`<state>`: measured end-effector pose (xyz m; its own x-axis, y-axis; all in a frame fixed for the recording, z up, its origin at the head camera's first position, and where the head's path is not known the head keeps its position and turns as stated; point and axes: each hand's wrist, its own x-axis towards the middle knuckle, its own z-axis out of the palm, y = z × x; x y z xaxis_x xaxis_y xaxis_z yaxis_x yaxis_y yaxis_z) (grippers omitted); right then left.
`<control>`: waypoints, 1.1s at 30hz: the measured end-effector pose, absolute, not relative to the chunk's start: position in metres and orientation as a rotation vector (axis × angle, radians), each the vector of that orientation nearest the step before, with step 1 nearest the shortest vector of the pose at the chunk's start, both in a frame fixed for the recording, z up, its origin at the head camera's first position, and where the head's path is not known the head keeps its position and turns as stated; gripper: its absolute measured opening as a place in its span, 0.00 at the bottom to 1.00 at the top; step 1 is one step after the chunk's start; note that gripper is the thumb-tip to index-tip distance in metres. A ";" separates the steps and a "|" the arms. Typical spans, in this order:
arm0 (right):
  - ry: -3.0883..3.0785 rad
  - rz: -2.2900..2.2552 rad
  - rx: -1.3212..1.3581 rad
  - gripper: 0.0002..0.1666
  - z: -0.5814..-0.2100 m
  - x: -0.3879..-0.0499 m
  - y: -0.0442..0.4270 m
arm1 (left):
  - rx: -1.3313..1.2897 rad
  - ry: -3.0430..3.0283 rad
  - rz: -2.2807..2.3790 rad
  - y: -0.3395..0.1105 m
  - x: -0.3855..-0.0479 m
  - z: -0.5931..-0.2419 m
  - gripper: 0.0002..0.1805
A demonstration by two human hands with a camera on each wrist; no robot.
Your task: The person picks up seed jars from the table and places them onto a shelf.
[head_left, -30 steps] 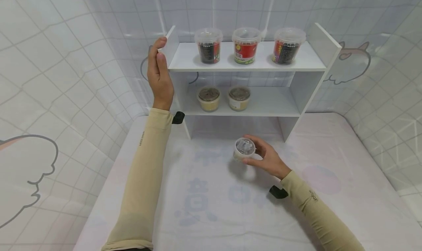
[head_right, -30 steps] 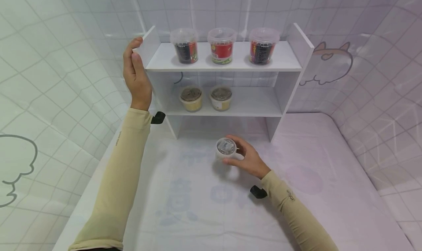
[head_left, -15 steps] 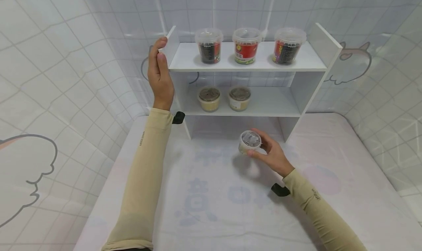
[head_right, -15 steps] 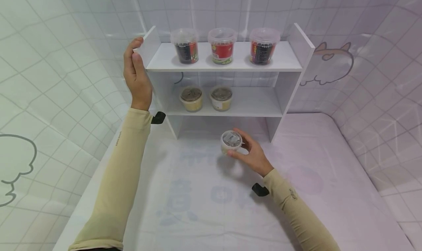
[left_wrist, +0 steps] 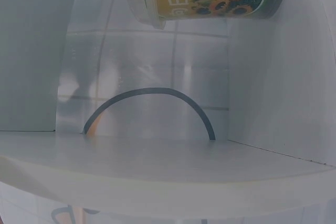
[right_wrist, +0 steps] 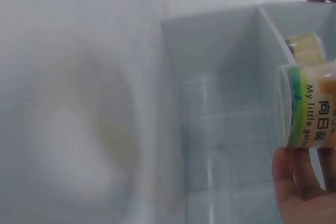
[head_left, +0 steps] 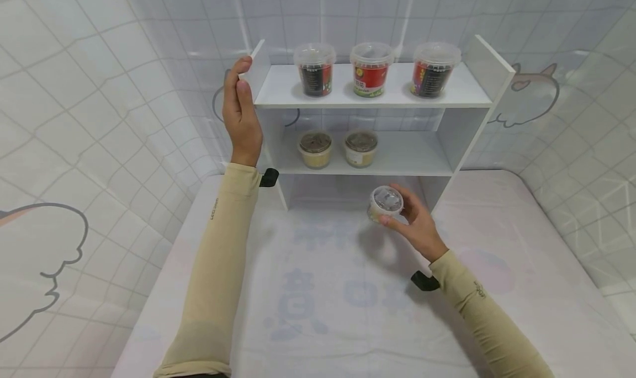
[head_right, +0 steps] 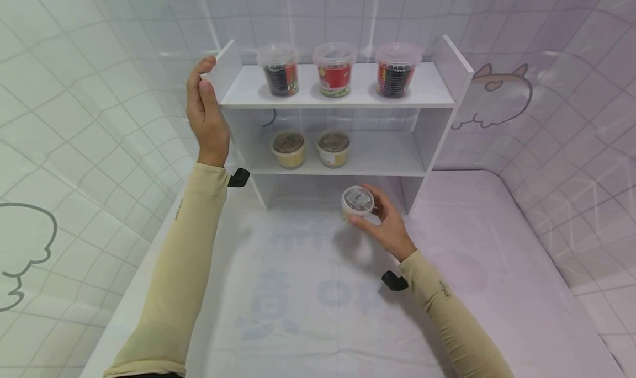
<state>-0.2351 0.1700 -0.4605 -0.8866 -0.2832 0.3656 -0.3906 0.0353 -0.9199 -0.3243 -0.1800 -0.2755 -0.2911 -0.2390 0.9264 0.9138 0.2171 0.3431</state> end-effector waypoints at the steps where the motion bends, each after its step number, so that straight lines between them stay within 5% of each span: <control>1: -2.192 2.005 0.710 0.46 -0.459 -0.235 0.171 | -0.696 -1.394 -1.330 -0.180 -0.324 -0.275 0.18; 33: -1.882 1.980 0.641 0.44 -0.433 -0.254 0.187 | -0.680 -1.406 -1.321 -0.179 -0.322 -0.275 0.18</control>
<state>-0.2540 0.1867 -0.4331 -0.8428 -0.0657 0.5341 -0.5301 -0.0695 -0.8451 -0.3224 -0.1789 -0.2749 -0.2962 -0.2415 0.9241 0.9074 0.2309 0.3512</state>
